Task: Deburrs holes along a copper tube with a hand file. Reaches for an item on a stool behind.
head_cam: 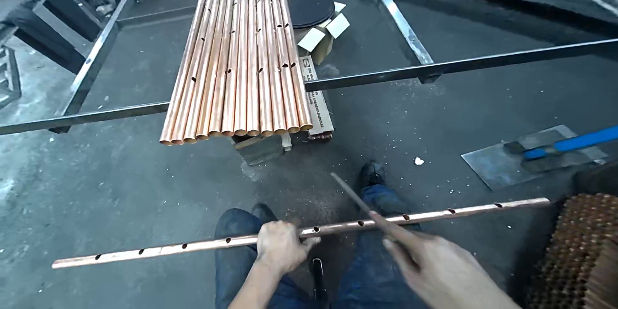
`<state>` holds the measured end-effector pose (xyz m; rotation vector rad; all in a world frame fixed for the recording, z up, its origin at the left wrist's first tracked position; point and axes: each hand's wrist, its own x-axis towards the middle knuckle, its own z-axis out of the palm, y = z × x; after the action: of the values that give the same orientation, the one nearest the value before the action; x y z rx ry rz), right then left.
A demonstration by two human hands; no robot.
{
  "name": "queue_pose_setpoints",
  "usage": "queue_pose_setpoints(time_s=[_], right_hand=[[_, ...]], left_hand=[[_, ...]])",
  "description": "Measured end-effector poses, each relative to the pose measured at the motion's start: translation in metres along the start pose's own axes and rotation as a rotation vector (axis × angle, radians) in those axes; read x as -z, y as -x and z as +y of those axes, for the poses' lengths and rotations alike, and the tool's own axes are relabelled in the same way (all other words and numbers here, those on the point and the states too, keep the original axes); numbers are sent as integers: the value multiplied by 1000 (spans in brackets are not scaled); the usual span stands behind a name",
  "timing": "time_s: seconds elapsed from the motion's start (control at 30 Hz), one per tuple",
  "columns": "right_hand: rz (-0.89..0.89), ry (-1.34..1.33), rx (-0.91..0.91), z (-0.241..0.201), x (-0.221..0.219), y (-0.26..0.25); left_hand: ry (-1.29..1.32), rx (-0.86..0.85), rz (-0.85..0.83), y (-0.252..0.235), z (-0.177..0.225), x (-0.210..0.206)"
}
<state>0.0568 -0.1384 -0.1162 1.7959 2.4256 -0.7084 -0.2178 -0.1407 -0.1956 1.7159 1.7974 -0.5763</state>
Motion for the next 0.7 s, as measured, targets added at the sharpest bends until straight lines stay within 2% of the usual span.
queue_pose_setpoints(time_s=[0.1, 0.2, 0.4, 0.57, 0.7], right_hand=[[-72, -69, -68, 25, 4, 20], [-130, -123, -64, 25, -3, 21], [18, -95, 52, 20, -4, 12], [1, -82, 52, 32, -7, 15], [19, -67, 57, 34, -11, 15]], left_hand=[[11, -19, 47, 4, 0, -5], [18, -30, 100, 6, 0, -11], [19, -35, 111, 6, 4, -14], [20, -35, 126, 6, 4, -15], [131, 20, 5, 5, 6, -2]])
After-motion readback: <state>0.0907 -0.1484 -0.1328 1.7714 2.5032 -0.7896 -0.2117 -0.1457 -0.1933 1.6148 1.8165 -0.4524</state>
